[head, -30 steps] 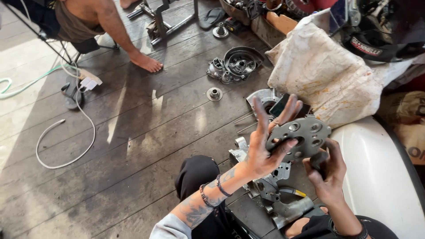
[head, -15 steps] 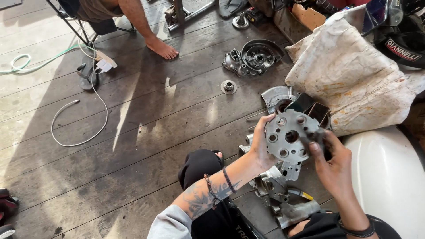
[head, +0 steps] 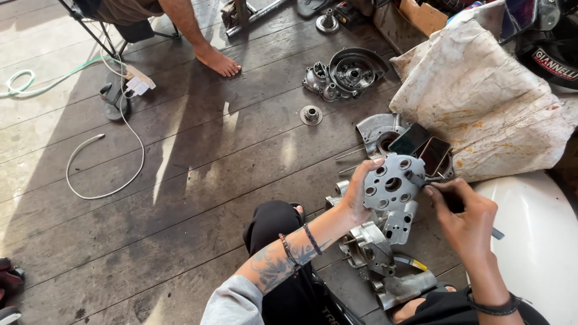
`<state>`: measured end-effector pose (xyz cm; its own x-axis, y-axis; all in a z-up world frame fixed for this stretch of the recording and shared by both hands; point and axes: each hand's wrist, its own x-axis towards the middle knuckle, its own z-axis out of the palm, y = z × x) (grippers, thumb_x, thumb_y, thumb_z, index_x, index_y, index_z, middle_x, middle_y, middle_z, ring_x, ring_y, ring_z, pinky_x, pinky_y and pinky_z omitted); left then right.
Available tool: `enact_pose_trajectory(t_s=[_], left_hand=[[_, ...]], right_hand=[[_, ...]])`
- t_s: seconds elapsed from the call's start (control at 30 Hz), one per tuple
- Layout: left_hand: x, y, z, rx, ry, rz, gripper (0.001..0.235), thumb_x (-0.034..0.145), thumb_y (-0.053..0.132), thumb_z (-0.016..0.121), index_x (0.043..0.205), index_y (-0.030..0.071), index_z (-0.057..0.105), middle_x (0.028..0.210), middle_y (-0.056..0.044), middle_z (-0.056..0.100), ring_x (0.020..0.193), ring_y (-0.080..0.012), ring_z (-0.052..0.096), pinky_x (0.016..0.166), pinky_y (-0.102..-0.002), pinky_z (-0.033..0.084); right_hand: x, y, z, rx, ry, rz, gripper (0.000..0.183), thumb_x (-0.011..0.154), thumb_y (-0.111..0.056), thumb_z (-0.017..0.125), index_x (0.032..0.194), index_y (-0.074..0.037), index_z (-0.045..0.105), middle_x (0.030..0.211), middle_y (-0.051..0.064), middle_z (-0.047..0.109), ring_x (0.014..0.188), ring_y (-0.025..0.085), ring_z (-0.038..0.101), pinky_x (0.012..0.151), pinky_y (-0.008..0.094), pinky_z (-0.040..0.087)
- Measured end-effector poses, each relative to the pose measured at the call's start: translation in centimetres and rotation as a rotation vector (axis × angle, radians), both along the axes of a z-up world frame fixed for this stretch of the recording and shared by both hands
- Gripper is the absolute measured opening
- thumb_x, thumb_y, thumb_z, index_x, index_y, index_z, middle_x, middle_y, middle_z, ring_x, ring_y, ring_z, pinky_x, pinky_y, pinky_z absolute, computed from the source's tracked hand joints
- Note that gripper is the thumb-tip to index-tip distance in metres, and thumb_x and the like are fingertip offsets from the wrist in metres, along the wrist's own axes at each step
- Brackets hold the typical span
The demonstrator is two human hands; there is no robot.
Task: Filing and inspecting the slots of a motorcycle clutch hub using a small hand tool.
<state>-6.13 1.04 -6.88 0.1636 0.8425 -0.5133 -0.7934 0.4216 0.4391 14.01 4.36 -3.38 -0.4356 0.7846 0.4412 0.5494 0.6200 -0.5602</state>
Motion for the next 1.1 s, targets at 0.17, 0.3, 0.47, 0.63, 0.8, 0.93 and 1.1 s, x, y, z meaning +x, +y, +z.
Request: enact_pose_trajectory(t_s=[0.17, 0.3, 0.47, 0.63, 0.8, 0.93, 1.1], left_hand=[[-1.4, 0.7, -1.6, 0.015, -0.028, 0.173, 0.057, 0.076, 0.049, 0.066, 0.125, 0.021, 0.064, 0.110, -0.011, 0.070, 0.093, -0.0279, 0.066, 0.066, -0.037, 0.052], [-1.6, 1.7, -2.6, 0.088, 0.005, 0.194, 0.057, 0.080, 0.058, 0.077, 0.124, 0.021, 0.072, 0.105, -0.018, 0.072, 0.083, -0.0326, 0.070, 0.058, -0.043, 0.060], [-1.2, 3.0, -4.4, 0.090, -0.035, 0.200, 0.056, 0.081, 0.059, 0.077, 0.119, 0.019, 0.072, 0.102, -0.019, 0.073, 0.076, -0.0353, 0.069, 0.046, -0.050, 0.058], [-1.1, 1.2, -0.9, 0.067, -0.032, 0.197, 0.054, 0.076, 0.060, 0.079, 0.110, 0.018, 0.075, 0.096, -0.014, 0.074, 0.073, -0.0307, 0.066, 0.046, -0.041, 0.051], [-1.1, 1.4, -1.9, 0.179, -0.200, 0.215, 0.042, 0.087, 0.039, 0.062, 0.117, 0.011, 0.068, 0.106, -0.012, 0.074, 0.089, -0.0272, 0.070, 0.066, -0.034, 0.056], [-0.5, 1.2, -1.9, 0.178, -0.195, 0.190, 0.050, 0.086, 0.045, 0.062, 0.123, 0.011, 0.067, 0.110, -0.016, 0.073, 0.092, -0.0314, 0.069, 0.066, -0.038, 0.055], [-0.6, 1.1, -0.8, 0.229, -0.182, 0.167, 0.043, 0.087, 0.039, 0.061, 0.121, 0.013, 0.066, 0.112, -0.016, 0.070, 0.097, -0.0328, 0.066, 0.074, -0.040, 0.055]], right_hand=[[-3.1, -1.3, -2.4, -0.061, -0.068, 0.161, 0.011, 0.091, -0.017, 0.077, 0.092, -0.008, 0.070, 0.088, 0.004, 0.076, 0.071, 0.013, 0.068, 0.068, 0.030, 0.053], [-4.6, -1.3, -0.6, -0.053, 0.070, 0.137, 0.020, 0.081, -0.018, 0.086, 0.085, -0.009, 0.069, 0.074, 0.009, 0.074, 0.075, 0.035, 0.073, 0.067, 0.039, 0.057], [-5.2, -2.2, -1.9, -0.034, 0.037, 0.135, 0.016, 0.080, -0.018, 0.084, 0.086, -0.012, 0.071, 0.071, 0.009, 0.074, 0.073, 0.035, 0.074, 0.064, 0.040, 0.057], [-3.5, -0.8, -2.7, 0.027, 0.122, 0.042, 0.020, 0.087, -0.016, 0.085, 0.089, -0.008, 0.067, 0.074, 0.010, 0.073, 0.074, 0.036, 0.071, 0.067, 0.035, 0.056], [-3.1, -1.0, -2.6, -0.010, -0.034, 0.129, 0.020, 0.087, -0.023, 0.079, 0.093, -0.007, 0.068, 0.086, 0.004, 0.076, 0.064, 0.011, 0.069, 0.060, 0.029, 0.055], [-2.0, -1.1, -3.5, 0.049, 0.009, 0.030, 0.021, 0.092, -0.020, 0.077, 0.099, -0.002, 0.067, 0.091, 0.009, 0.077, 0.071, 0.014, 0.070, 0.063, 0.031, 0.054], [-1.0, -1.1, -4.1, -0.057, -0.090, 0.032, 0.019, 0.090, -0.022, 0.077, 0.093, -0.008, 0.065, 0.084, 0.006, 0.076, 0.065, 0.015, 0.069, 0.063, 0.032, 0.054]])
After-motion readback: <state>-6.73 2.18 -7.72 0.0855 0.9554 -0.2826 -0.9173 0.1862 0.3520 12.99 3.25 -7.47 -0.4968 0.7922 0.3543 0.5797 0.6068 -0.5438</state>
